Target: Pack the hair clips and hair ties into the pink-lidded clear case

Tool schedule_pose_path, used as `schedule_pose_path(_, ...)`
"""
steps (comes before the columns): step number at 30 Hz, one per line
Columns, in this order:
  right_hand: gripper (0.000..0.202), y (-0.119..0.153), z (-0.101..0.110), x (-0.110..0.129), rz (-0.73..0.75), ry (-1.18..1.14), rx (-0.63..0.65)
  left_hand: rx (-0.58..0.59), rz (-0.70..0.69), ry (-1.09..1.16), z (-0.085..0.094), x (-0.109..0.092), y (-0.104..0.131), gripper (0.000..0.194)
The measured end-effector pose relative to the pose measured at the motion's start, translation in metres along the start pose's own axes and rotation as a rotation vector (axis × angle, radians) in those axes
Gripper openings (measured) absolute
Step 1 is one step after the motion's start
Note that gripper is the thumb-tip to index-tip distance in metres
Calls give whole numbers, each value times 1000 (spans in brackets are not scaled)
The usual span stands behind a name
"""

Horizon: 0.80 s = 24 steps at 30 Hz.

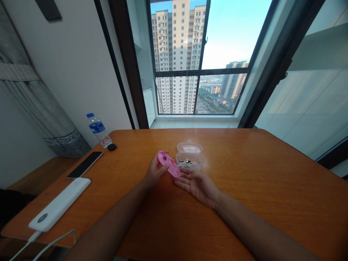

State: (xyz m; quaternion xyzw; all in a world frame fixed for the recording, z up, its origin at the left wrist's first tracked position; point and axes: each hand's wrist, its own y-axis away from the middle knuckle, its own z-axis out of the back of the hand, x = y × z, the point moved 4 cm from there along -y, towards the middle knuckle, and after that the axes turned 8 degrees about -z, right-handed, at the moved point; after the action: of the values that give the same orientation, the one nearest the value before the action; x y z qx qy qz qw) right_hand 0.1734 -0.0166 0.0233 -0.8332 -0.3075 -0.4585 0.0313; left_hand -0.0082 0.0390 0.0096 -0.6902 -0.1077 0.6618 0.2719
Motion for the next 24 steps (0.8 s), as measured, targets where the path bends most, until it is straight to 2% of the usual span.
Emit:
schedule_pose_path(8,45,-3,2,-2,-12,18,2,145,-103,-330,-12,-23,-1,67)
schedule_pose_path(16,42,-2,1,-3,-40,-35,-8,173,-93,-297,-17,-18,-3,83)
schedule_pose_path(24,40,-5,6,-7,-107,-132,-9,210,-156,-313,-23,-24,-1,80)
